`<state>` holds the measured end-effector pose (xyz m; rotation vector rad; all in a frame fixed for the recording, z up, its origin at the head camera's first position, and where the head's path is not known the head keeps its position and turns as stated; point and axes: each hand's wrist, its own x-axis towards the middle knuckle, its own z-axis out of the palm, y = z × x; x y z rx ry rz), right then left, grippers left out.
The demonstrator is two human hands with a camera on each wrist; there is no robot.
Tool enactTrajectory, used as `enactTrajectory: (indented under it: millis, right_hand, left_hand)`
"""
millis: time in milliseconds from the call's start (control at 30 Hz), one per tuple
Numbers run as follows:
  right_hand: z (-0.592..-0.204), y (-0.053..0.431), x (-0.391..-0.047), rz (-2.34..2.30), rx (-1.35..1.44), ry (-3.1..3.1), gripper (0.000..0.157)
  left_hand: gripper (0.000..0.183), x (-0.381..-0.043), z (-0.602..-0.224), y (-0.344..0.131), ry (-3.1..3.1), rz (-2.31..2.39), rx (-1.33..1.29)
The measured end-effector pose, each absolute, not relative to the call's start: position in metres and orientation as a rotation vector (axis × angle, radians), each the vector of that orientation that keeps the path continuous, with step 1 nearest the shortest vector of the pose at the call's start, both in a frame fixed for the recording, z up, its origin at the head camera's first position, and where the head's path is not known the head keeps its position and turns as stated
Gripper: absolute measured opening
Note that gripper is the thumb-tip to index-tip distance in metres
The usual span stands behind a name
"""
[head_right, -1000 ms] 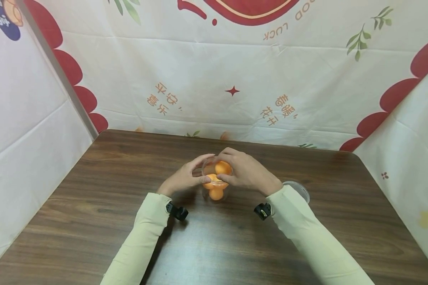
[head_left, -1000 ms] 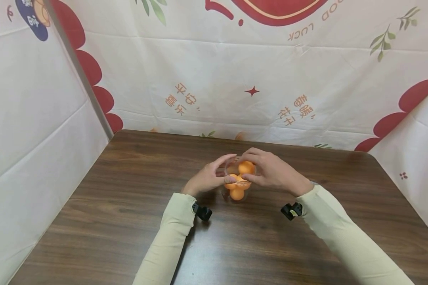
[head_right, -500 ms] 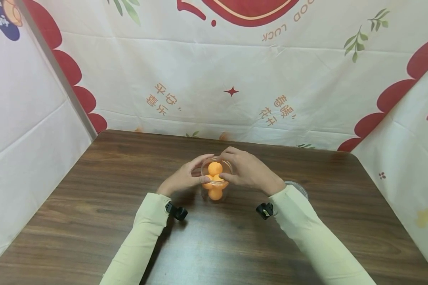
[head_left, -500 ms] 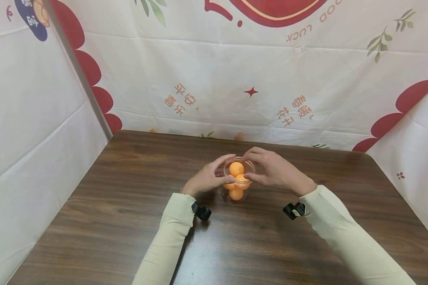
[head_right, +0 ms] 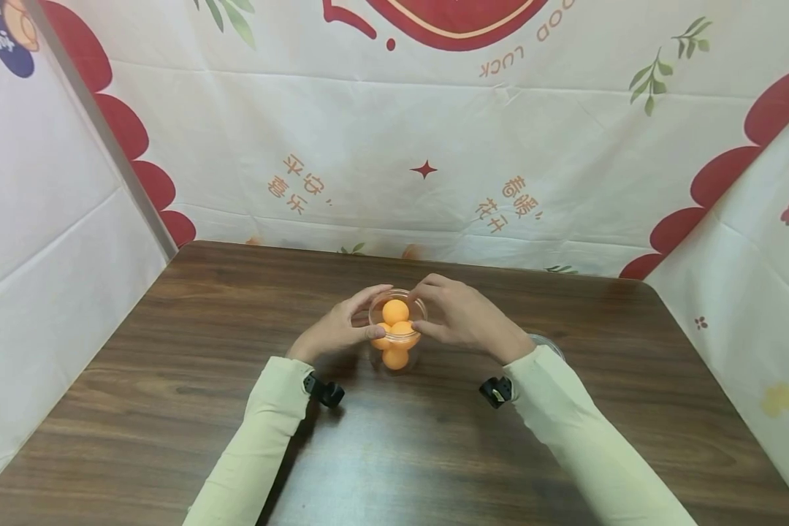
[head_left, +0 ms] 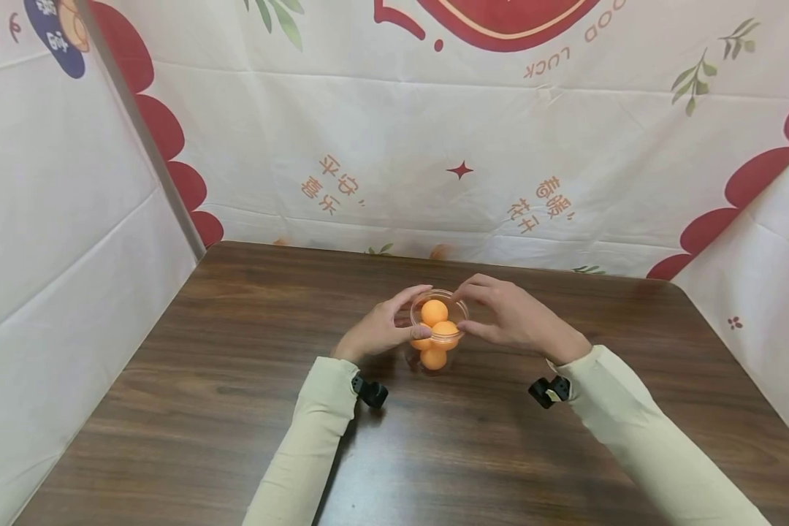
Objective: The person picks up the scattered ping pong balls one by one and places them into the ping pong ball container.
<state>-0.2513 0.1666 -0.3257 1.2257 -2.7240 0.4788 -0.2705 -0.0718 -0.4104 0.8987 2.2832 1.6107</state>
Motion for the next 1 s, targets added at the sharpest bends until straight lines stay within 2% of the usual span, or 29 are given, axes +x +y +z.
enactTrajectory:
  millis: [533,1000]
  right_hand:
    - [-0.328,0.178,-0.256,0.423,1.105,-2.729,0.031]
    - [-0.336,0.189,-0.285,0.338,0.959,-2.814,0.032]
  left_hand:
    - [0.071,-0.272,-0.413,-0.082,2.312,1.607,0.886]
    - [0.075,-0.272,-0.417,-0.089,2.34,1.605,0.869]
